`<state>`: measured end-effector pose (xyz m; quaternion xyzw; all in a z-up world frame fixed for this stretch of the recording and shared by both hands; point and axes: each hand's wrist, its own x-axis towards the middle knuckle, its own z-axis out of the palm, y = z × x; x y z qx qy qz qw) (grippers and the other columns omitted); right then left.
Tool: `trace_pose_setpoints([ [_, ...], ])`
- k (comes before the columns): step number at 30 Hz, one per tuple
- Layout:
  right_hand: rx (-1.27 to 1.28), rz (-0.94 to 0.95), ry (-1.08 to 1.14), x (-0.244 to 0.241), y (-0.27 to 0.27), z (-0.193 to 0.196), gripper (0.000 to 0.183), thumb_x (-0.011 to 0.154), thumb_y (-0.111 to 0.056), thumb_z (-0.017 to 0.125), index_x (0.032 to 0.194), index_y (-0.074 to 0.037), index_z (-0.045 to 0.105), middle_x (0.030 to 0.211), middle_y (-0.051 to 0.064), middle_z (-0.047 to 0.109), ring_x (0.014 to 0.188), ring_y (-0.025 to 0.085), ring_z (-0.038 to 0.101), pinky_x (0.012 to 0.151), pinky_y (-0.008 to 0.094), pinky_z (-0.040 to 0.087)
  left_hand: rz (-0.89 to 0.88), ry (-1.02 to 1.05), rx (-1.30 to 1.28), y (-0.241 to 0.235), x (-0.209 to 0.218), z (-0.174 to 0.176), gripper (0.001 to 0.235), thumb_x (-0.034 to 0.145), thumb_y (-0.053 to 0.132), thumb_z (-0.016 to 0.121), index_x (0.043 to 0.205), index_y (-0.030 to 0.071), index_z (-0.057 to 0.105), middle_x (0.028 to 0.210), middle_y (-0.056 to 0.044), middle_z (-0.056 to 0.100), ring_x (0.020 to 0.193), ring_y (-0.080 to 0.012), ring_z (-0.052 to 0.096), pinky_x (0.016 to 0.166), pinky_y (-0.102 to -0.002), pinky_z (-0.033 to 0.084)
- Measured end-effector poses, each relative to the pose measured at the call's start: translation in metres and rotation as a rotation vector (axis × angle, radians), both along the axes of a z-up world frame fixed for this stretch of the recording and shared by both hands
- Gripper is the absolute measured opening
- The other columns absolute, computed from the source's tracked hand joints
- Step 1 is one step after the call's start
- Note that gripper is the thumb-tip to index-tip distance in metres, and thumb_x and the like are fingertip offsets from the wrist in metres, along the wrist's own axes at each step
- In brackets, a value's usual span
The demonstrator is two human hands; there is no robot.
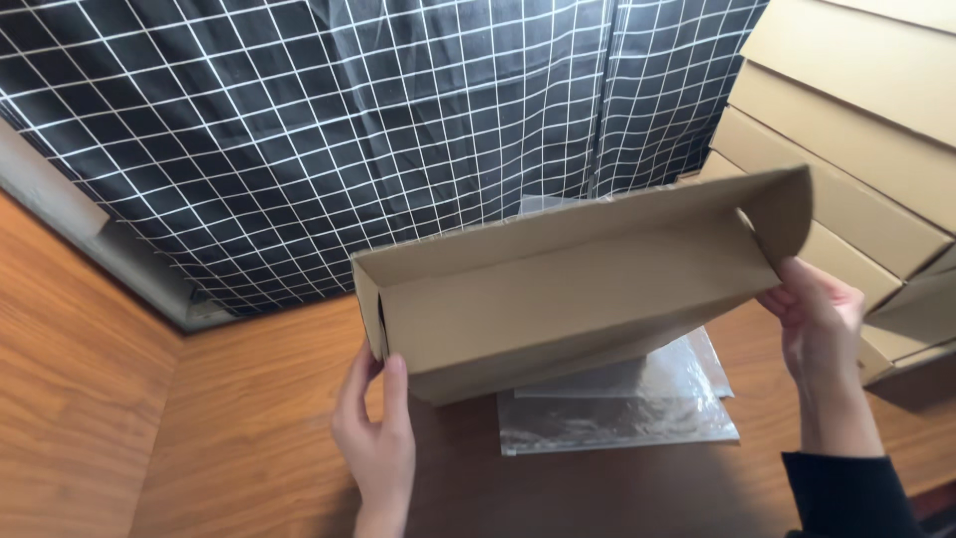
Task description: The person folds a pair of light blue jeans on a wooden table, places them into a clear plastic bag, and then puts the bagged jeans into a cardboard box. They then retrieve a black t-shirt from a clothing rack, iron it on the table, and fold it.
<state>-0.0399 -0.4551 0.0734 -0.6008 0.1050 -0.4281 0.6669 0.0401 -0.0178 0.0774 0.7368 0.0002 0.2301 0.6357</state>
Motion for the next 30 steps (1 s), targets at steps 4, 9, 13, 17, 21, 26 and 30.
trace_pose_setpoints([
  [4,-0.088,-0.163,0.202,0.029,0.001,0.014,0.035,0.101,-0.023,0.075,0.134,-0.012,0.075,0.116,-0.001,0.076,0.106,0.004,0.069,0.092,0.023,0.063,0.033,0.019,-0.001,-0.01,0.031,0.019,0.043,0.093,0.028,0.073,0.128,0.004,0.077,0.112,-0.006,0.082,0.1,-0.0142,0.077,0.06,-0.033,0.069],
  [9,-0.304,-0.231,0.175,0.049,0.003,0.023,0.026,0.111,-0.014,0.072,0.133,0.0,0.073,0.122,0.011,0.074,0.108,0.013,0.07,0.097,0.028,0.066,0.07,-0.027,0.1,-0.012,0.056,0.014,0.039,0.097,0.032,0.071,0.126,0.008,0.08,0.117,-0.003,0.084,0.107,-0.017,0.078,0.099,-0.031,0.056],
  [13,-0.3,-0.242,0.13,0.062,-0.014,0.005,0.025,0.112,-0.014,0.074,0.134,-0.001,0.074,0.118,0.009,0.075,0.104,0.01,0.069,0.093,0.026,0.066,0.04,-0.198,0.107,-0.015,0.059,0.017,0.033,0.1,0.022,0.07,0.124,0.001,0.078,0.126,-0.01,0.08,0.121,-0.0216,0.074,0.107,-0.034,0.056],
  [17,-0.224,-0.159,0.028,0.074,-0.046,-0.015,0.026,0.108,-0.015,0.071,0.131,-0.004,0.073,0.113,0.003,0.071,0.103,0.008,0.066,0.096,0.022,0.058,0.057,-0.181,0.114,-0.013,0.06,0.014,0.034,0.099,0.024,0.071,0.124,0.002,0.077,0.125,-0.008,0.08,0.11,-0.0207,0.077,0.1,-0.033,0.06],
  [21,0.07,0.253,-0.158,0.086,-0.053,0.015,0.055,0.101,-0.047,0.066,0.143,-0.012,0.065,0.122,0.002,0.07,0.118,0.02,0.069,0.101,0.035,0.057,0.028,-0.138,0.049,-0.014,0.055,0.015,0.037,0.098,0.026,0.069,0.126,0.004,0.075,0.125,-0.006,0.08,0.106,-0.0205,0.078,0.096,-0.033,0.061],
  [26,0.164,0.259,-0.072,0.093,-0.031,0.045,0.084,0.083,-0.082,0.066,0.141,-0.021,0.072,0.135,0.001,0.073,0.121,0.02,0.071,0.099,0.034,0.058,-0.158,-0.18,0.007,-0.008,0.054,0.026,0.048,0.099,0.021,0.065,0.144,0.006,0.059,0.142,-0.008,0.064,0.127,-0.0222,0.063,0.107,-0.035,0.055],
  [30,-0.055,0.327,-0.132,0.091,-0.028,0.041,0.071,0.107,-0.08,0.044,0.104,-0.015,0.073,0.132,0.019,0.074,0.139,0.034,0.072,0.118,0.045,0.056,-0.468,-0.167,-0.021,-0.009,0.051,0.06,0.076,0.097,0.016,0.062,0.166,0.01,0.032,0.175,-0.008,0.036,0.154,-0.0234,0.046,0.126,-0.037,0.039],
])
